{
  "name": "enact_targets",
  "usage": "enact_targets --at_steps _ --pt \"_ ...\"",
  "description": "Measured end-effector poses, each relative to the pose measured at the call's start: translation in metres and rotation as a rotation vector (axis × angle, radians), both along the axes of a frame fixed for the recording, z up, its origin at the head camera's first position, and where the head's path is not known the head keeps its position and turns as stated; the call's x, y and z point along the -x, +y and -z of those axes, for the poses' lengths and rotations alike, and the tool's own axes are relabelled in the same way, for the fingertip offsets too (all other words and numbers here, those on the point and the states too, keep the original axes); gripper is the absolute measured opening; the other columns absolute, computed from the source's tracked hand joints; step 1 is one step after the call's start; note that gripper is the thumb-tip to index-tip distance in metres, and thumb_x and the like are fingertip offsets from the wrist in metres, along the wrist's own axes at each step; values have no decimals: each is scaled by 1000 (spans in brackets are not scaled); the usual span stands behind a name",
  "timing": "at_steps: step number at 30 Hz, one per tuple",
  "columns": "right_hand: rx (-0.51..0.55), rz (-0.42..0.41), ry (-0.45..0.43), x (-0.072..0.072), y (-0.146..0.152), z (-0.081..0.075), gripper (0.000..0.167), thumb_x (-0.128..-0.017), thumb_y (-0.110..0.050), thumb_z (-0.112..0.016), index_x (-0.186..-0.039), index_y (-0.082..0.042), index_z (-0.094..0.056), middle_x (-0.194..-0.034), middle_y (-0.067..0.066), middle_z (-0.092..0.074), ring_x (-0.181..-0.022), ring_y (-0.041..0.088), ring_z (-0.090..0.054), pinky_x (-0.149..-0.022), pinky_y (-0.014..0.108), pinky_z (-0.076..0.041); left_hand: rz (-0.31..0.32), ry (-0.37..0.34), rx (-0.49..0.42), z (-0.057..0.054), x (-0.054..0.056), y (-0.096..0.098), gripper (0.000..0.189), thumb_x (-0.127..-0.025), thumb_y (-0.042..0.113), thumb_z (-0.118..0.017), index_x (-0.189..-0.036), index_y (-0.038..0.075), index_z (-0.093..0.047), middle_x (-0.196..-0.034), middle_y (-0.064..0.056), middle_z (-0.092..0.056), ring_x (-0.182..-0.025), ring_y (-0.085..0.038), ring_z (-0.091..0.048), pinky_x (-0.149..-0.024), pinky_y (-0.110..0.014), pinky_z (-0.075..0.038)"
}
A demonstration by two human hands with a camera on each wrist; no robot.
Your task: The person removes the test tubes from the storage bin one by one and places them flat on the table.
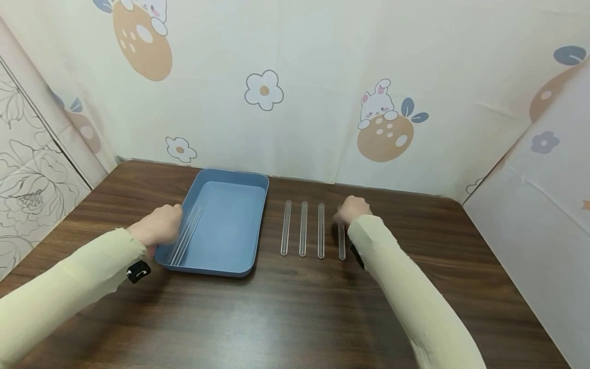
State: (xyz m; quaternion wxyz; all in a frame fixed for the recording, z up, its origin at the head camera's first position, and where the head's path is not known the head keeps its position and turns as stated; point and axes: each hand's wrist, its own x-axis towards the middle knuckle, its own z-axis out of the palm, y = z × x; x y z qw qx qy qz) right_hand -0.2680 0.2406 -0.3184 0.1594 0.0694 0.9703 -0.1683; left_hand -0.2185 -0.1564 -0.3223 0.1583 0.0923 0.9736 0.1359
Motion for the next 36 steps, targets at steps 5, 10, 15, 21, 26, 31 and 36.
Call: enact_targets --at_steps 5,10,15,21,26,31,36 --pt "-30 -45 39 -1 -1 -11 30 -87 -18 -56 -74 7 -65 -49 9 -59 -38 12 -51 -43 24 -43 16 5 3 0 0 0 44 -87 -9 -43 -126 -28 -37 -92 -26 -53 -54 -17 -42 -43 -22 -33" --pt "-38 -63 66 2 -15 -24 30 -89 -17 -52 -67 2 -61 -45 5 -54 -37 11 -48 -42 24 -40 20 4 -2 -1 -1 -2 45 -88 -9 -40 -128 -29 -34 -89 -26 -52 -51 -15 -39 -42 -22 -31" --pt "-48 -77 87 5 -36 -30 31 -91 -20 -54 -64 -5 -56 -45 2 -50 -38 11 -46 -44 24 -40 17 3 -12 -1 -1 -2 46 -88 -9 -38 -130 -28 -34 -111 -37 -51 -48 -14 -35 -42 -21 -30" --pt "-42 -98 106 8 -64 -34 28 -91 -20 -57 -68 -3 -58 -49 3 -52 -41 11 -48 -42 22 -39 13 -10 -12 0 -1 -1 46 -89 -10 -37 -132 -27 -32 -126 -40 -45 -49 -14 -37 -42 -21 -30" --pt "-22 -132 134 8 -91 -36 24 -90 -19 -59 -71 -3 -58 -56 6 -57 -44 12 -54 -44 21 -42 15 -9 -6 -1 0 -1 45 -89 -9 -38 -130 -27 -34 -118 -38 -49 -52 -16 -40 -43 -22 -32" --pt "6 -163 147 4 -120 -40 26 -89 -17 -59 -65 -8 -53 -55 5 -56 -43 12 -54 -43 22 -41 19 -3 1 0 -1 -1 44 -88 -9 -41 -128 -27 -37 -114 -36 -51 -56 -18 -45 -45 -23 -35" --pt "38 -194 144 1 -141 -42 24 -89 -15 -59 -67 -6 -57 -55 6 -58 -43 13 -54 -44 23 -42 10 -2 2 0 -1 -1 42 -89 -8 -40 -127 -26 -38 -108 -34 -52 -57 -19 -46 -45 -23 -36"
